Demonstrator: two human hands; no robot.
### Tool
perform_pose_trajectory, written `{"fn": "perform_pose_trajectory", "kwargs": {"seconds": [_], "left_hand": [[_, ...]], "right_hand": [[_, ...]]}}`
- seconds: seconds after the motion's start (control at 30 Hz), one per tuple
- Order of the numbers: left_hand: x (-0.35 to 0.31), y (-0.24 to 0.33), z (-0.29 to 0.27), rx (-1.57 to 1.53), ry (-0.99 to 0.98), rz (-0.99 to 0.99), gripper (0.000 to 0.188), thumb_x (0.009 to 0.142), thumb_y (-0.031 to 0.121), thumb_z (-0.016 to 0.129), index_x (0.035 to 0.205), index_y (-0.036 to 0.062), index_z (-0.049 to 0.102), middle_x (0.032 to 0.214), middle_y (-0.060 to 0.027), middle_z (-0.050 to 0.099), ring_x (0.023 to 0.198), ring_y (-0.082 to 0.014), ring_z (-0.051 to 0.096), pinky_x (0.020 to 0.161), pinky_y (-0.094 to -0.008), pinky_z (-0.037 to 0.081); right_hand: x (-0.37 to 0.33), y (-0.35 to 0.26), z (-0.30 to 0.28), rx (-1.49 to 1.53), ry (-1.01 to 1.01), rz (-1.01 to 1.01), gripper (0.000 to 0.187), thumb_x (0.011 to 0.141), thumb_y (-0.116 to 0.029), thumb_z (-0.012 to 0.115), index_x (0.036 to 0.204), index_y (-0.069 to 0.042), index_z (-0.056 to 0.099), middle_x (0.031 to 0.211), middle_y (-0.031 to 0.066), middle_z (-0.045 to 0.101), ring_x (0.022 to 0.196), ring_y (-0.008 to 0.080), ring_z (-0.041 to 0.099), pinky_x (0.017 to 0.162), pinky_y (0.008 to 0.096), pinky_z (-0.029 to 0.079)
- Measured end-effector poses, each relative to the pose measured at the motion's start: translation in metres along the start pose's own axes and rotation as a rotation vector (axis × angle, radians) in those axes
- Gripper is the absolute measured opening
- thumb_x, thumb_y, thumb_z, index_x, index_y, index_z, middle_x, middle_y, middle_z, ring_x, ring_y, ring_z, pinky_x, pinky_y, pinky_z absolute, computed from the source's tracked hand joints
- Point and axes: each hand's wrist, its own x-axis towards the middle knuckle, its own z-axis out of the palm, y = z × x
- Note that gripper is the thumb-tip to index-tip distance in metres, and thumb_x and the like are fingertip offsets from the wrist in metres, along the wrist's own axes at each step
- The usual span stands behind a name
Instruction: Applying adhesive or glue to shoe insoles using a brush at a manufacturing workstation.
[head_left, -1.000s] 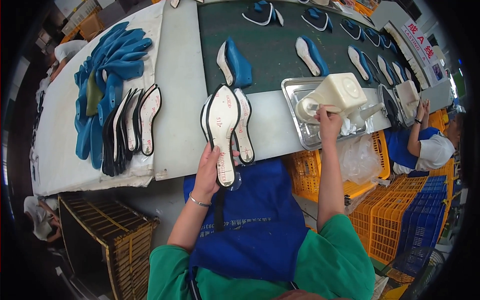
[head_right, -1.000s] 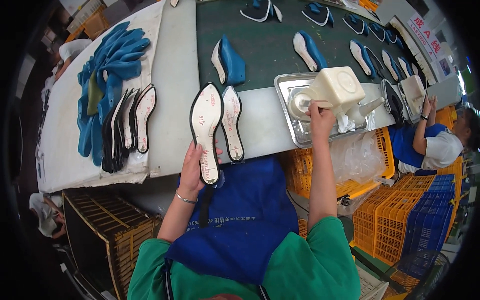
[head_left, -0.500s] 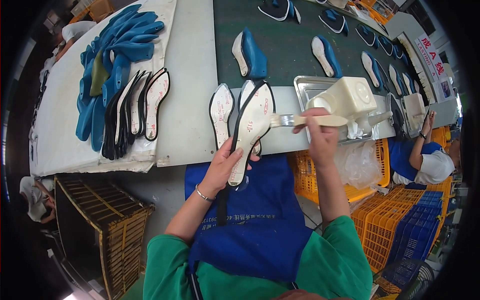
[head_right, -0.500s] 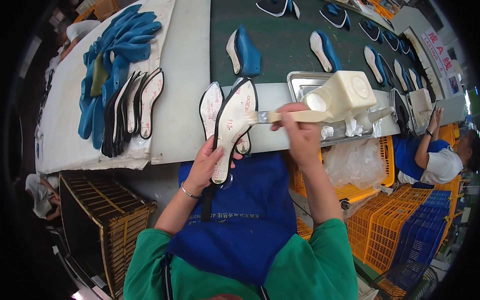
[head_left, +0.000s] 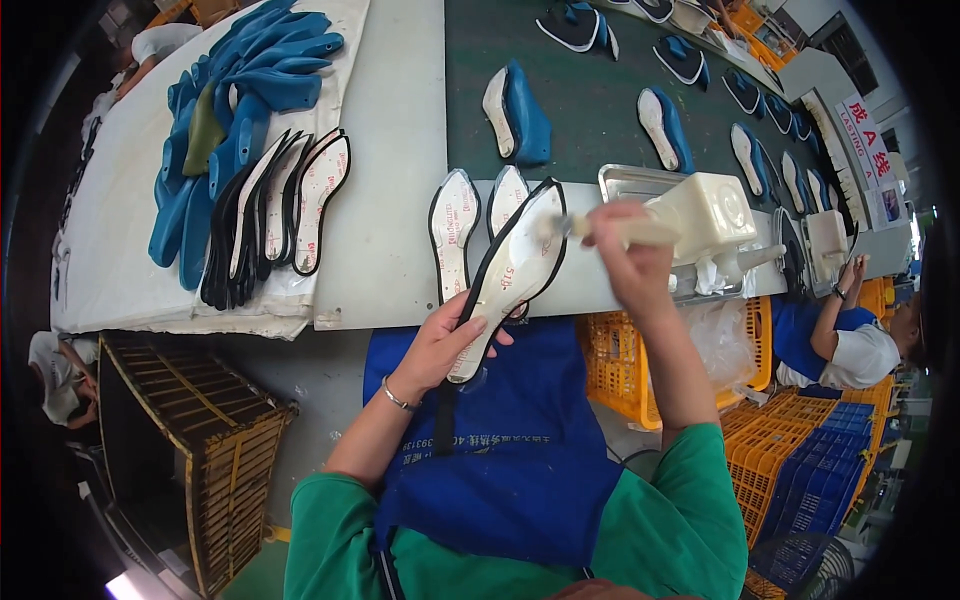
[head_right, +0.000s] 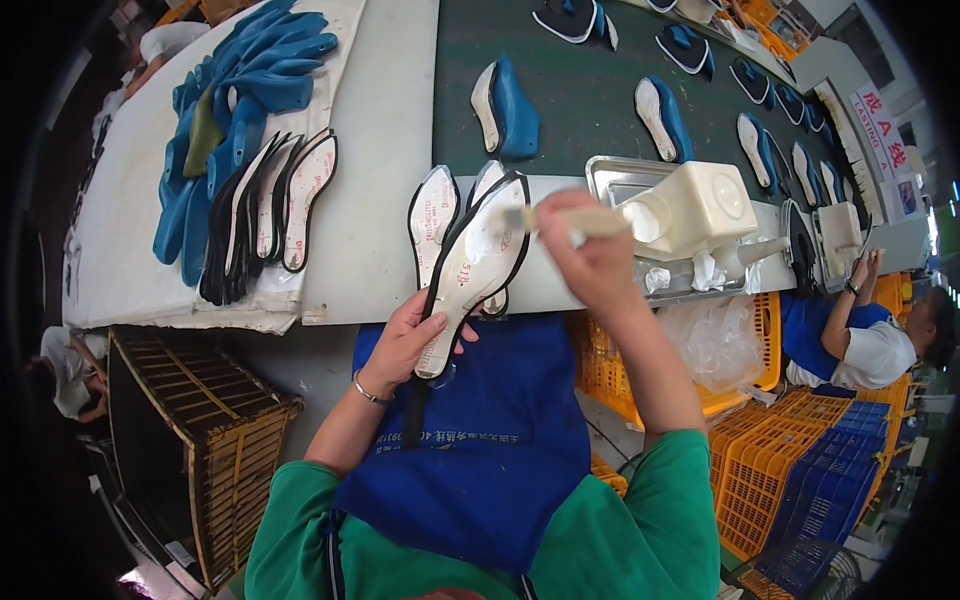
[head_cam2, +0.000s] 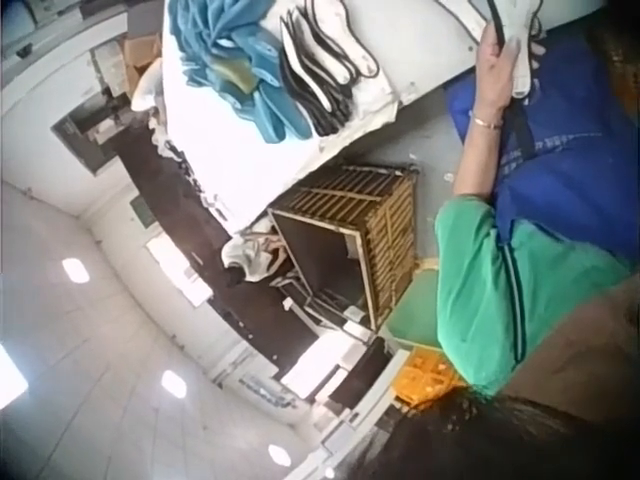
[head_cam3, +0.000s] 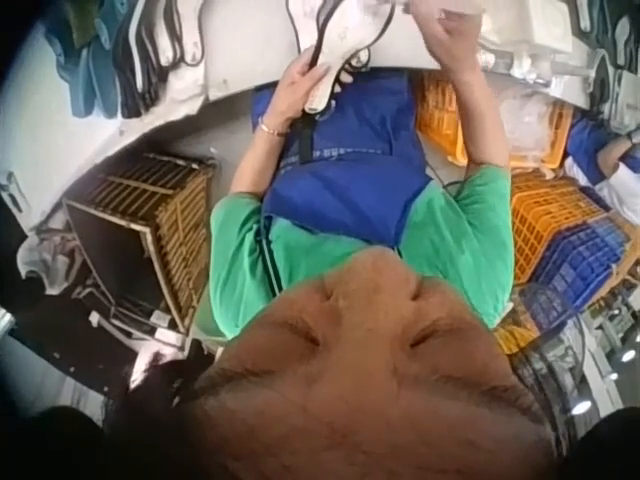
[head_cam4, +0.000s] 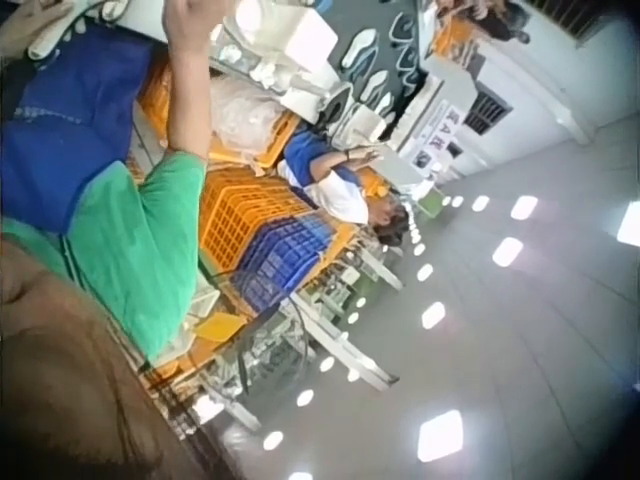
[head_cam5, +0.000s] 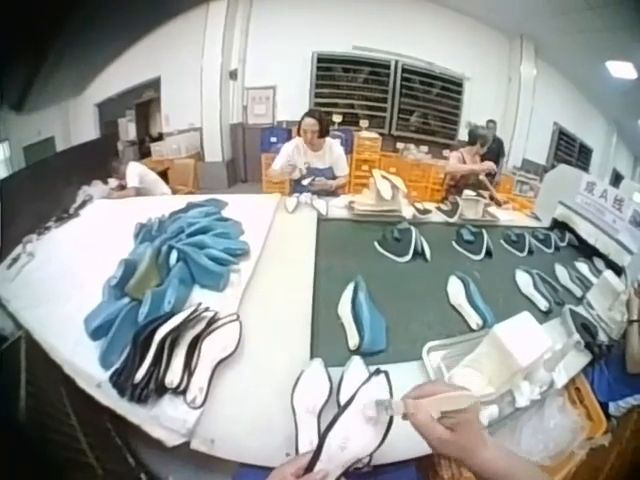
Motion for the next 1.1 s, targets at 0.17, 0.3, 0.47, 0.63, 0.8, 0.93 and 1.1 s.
{"fn": "perform_pose_trajectory", "kwargs": {"seconds": [0.17,0.3,0.47,0.63,0.8,0.93,1.1], "left_hand": [[0.000,0.003,0.000,0.020,0.002,-0.007,0.045,0.100,0.014,0.047,0.141,-0.0009,0.038,0.125,-0.0125,0.058,0.096,-0.0163,0.065,0.075,-0.0257,0.055],[-0.004,0.006,-0.003,0.052,-0.032,0.007,0.041,0.100,0.013,0.048,0.138,-0.0014,0.042,0.122,-0.0115,0.059,0.096,-0.0159,0.065,0.076,-0.0258,0.054],[-0.007,0.008,-0.007,0.080,-0.026,0.010,0.040,0.100,0.013,0.048,0.136,-0.0021,0.045,0.119,-0.0110,0.060,0.097,-0.0157,0.065,0.076,-0.0263,0.054],[-0.007,0.006,-0.009,0.115,-0.068,0.011,0.039,0.099,0.012,0.048,0.134,-0.0036,0.044,0.126,-0.0192,0.058,0.095,-0.0207,0.066,0.076,-0.0285,0.056],[-0.009,0.008,-0.010,0.079,-0.035,0.018,0.040,0.099,0.013,0.048,0.135,-0.0037,0.042,0.126,-0.0206,0.058,0.095,-0.0215,0.066,0.075,-0.0291,0.056],[-0.008,0.007,-0.012,0.023,-0.007,0.053,0.043,0.099,0.015,0.049,0.136,-0.0034,0.041,0.126,-0.0220,0.058,0.094,-0.0222,0.067,0.074,-0.0296,0.056],[-0.011,0.009,-0.012,-0.018,-0.056,0.059,0.044,0.100,0.013,0.047,0.140,-0.0017,0.039,0.125,-0.0158,0.058,0.097,-0.0189,0.066,0.075,-0.0271,0.055]], "right_hand": [[0.003,-0.022,0.015,-0.230,-0.268,-0.334,0.005,0.086,-0.002,0.062,0.087,0.003,0.063,0.086,0.0093,0.066,0.073,0.0149,0.062,0.064,0.0283,0.049],[0.024,0.016,-0.006,-0.157,0.048,-0.017,0.008,0.091,-0.007,0.060,0.088,0.000,0.063,0.078,0.0053,0.064,0.069,0.0119,0.062,0.063,0.0252,0.048],[0.030,0.007,-0.014,-0.056,0.110,0.065,0.010,0.093,-0.009,0.059,0.088,0.000,0.062,0.074,0.0037,0.063,0.067,0.0094,0.060,0.061,0.0241,0.047],[0.029,-0.007,0.001,-0.025,0.005,0.033,0.008,0.092,-0.008,0.060,0.089,0.000,0.062,0.077,0.0040,0.062,0.068,0.0093,0.060,0.061,0.0241,0.047],[0.041,0.006,-0.015,-0.095,0.158,0.086,0.013,0.093,-0.010,0.060,0.086,0.001,0.062,0.075,0.0038,0.063,0.066,0.0093,0.060,0.060,0.0236,0.046],[0.012,-0.015,-0.003,0.065,-0.119,0.043,0.007,0.087,-0.005,0.062,0.083,0.001,0.062,0.083,0.0070,0.065,0.070,0.0129,0.061,0.062,0.0271,0.048],[0.031,-0.004,-0.006,-0.205,-0.122,-0.277,0.003,0.084,-0.002,0.063,0.084,0.001,0.063,0.079,0.0083,0.065,0.070,0.0163,0.062,0.061,0.0282,0.048]]}}
